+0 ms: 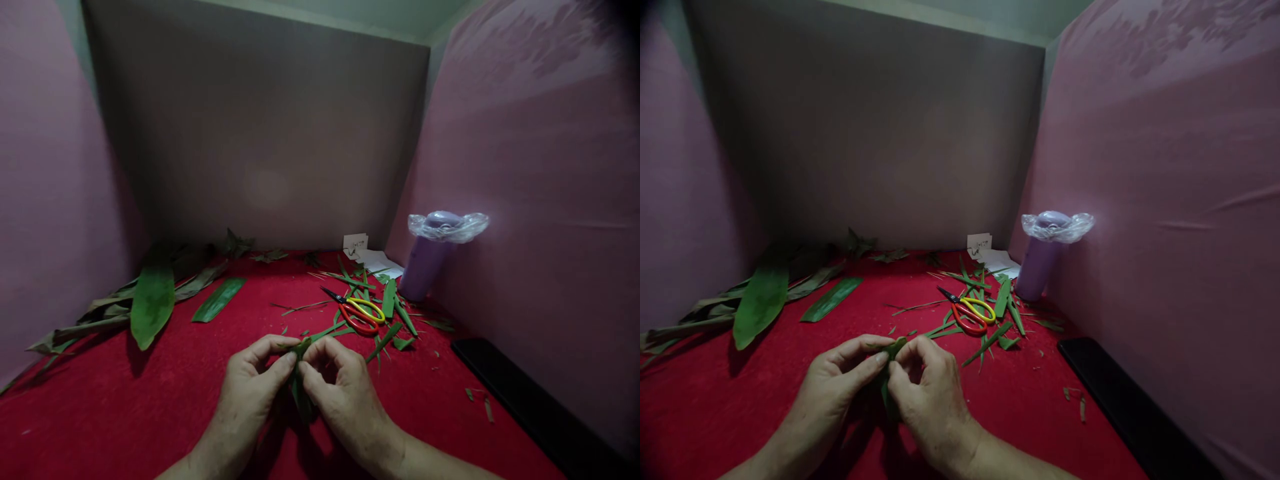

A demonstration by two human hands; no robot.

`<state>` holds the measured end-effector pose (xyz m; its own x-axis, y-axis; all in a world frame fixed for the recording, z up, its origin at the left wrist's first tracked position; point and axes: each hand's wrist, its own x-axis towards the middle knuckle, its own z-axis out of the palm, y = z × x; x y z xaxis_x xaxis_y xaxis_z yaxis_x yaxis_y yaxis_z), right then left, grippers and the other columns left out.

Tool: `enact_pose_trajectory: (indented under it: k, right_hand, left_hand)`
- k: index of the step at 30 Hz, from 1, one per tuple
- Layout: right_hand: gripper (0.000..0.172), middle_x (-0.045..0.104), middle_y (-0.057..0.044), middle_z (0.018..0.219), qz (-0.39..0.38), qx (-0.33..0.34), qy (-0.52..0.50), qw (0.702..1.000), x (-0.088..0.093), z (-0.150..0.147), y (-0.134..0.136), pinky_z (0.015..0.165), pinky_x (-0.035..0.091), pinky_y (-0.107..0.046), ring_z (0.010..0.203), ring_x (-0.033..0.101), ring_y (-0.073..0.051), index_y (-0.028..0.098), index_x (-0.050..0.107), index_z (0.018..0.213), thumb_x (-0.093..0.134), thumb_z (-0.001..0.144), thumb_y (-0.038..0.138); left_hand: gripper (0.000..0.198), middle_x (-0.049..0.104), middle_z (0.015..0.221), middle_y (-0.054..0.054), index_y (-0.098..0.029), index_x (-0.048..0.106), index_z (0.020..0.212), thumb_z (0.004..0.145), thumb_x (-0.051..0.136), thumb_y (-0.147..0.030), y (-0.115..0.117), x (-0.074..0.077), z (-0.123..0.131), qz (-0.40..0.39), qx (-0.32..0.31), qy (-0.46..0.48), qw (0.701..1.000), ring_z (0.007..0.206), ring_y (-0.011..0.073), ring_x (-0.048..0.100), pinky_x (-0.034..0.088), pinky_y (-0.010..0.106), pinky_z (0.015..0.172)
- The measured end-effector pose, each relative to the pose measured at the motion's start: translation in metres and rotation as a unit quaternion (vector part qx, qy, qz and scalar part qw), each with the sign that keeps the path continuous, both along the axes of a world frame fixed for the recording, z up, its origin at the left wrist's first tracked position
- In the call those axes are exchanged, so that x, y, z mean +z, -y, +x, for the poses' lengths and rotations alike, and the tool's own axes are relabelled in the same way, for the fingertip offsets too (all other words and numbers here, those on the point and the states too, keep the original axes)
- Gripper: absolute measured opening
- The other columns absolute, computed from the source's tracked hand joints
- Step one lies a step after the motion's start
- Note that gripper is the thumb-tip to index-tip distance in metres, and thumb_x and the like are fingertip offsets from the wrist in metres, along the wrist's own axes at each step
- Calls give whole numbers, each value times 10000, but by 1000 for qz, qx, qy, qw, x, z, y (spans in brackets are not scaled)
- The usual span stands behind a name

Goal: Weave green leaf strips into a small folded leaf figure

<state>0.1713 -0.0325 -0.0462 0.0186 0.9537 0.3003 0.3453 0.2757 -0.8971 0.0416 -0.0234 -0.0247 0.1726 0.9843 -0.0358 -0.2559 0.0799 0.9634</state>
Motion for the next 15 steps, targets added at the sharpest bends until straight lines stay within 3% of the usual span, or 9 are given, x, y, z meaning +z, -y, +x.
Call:
enact_pose_trajectory:
  k: [9, 15]
  right_hand:
    - [115, 591, -1, 654, -6, 2, -12, 1000, 0, 0, 3, 542, 399, -224, 593, 529, -124, 173, 566, 708, 568, 788, 255]
    - [173, 484, 46, 561, -65, 54, -150, 985, -2, 0, -3, 468, 349, -195, 494, 432, -86, 173, 478, 652, 548, 785, 260]
  left_hand:
    - [100, 676, 764, 28, -187, 700, 786, 717, 647, -235, 0, -2, -4, 64, 5, -66, 996, 718, 157, 597, 460, 232, 647]
    - [95, 659, 796, 24, -220, 729, 767, 702, 661, -203, 0, -4, -4, 162, 41, -94, 981, 769, 161, 611, 479, 218, 672]
